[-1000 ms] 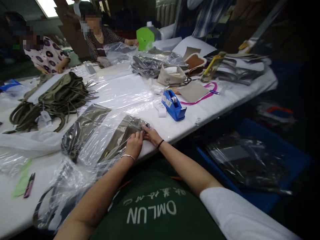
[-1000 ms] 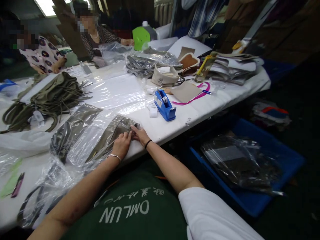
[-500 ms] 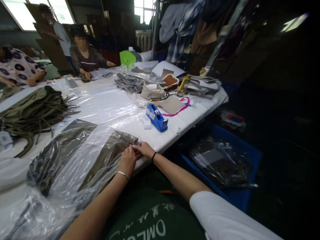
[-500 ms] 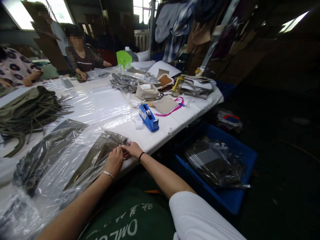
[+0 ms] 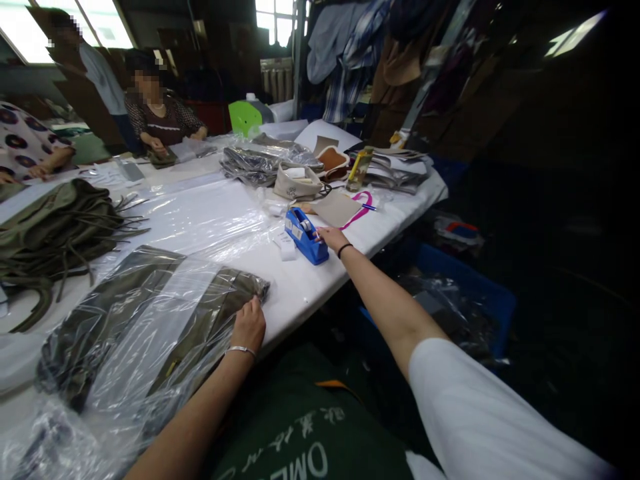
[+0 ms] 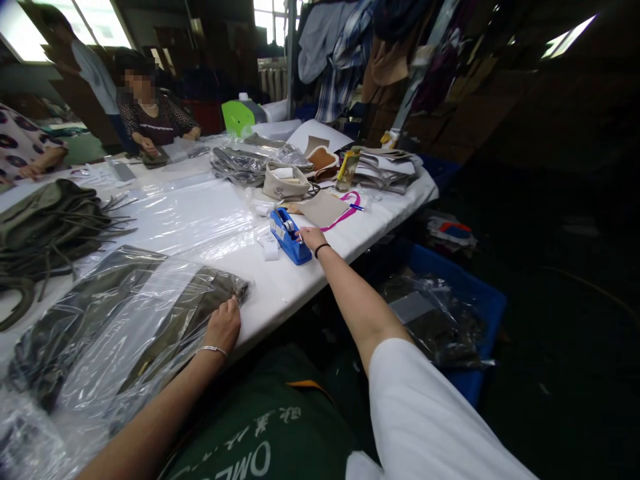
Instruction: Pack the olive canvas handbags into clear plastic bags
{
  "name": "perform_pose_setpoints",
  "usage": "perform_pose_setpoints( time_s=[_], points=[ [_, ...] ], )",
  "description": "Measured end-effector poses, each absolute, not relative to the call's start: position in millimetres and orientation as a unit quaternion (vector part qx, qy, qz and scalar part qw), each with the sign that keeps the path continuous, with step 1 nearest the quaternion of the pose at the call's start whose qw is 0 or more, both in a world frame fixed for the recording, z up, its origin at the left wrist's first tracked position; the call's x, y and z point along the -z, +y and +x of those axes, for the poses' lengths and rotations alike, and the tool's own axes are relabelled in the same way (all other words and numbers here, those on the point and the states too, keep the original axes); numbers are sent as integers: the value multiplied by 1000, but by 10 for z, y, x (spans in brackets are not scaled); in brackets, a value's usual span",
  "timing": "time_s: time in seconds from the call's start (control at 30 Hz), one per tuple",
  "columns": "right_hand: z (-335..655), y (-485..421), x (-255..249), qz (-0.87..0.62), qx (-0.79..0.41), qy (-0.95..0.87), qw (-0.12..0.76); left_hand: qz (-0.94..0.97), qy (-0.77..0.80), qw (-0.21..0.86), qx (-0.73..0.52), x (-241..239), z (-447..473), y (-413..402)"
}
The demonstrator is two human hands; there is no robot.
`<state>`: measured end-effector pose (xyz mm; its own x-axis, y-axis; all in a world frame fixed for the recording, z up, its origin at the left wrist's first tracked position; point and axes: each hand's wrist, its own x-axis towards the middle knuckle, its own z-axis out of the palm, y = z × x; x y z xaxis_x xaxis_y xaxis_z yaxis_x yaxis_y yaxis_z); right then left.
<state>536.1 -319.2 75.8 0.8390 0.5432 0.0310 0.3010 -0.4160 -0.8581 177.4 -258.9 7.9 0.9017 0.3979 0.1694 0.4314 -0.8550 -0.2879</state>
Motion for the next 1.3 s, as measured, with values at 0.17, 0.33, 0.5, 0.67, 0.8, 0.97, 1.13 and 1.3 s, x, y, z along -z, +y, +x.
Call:
perform_pose_setpoints(
  time_s=[0.17,0.33,0.5,0.67,0.8,0.97,1.13,1.3],
  points=[
    [5176,-3537,-664,-798,-71,-255,542,-964,-219,139,61,-66,1769,-2577],
    [5052,-3873,-446,-814,-119,-201,532,-967,-219,124,46,-105,1771,-2590],
    [4906,-3896,-437,-844,-110,-172,496,-968,-240,73,11,-182,1773,-2634],
    [3906,-3541,-379,-739,-365,-276,494,-967,-252,41,7,-172,1788,-2632],
    [3178,-3141,-273,-771,-314,-380,403,-968,-249,37,14,-178,1776,-2612],
    [3070,-2948,-215,-857,-171,-399,278,-965,-257,40,21,-209,1750,-2603],
    [3174,-3075,-250,-820,-236,-394,342,-963,-267,26,28,-255,1722,-2546],
    [3161,-3310,-293,-674,-473,-209,527,-972,-232,32,3,-460,1648,-2461]
  ],
)
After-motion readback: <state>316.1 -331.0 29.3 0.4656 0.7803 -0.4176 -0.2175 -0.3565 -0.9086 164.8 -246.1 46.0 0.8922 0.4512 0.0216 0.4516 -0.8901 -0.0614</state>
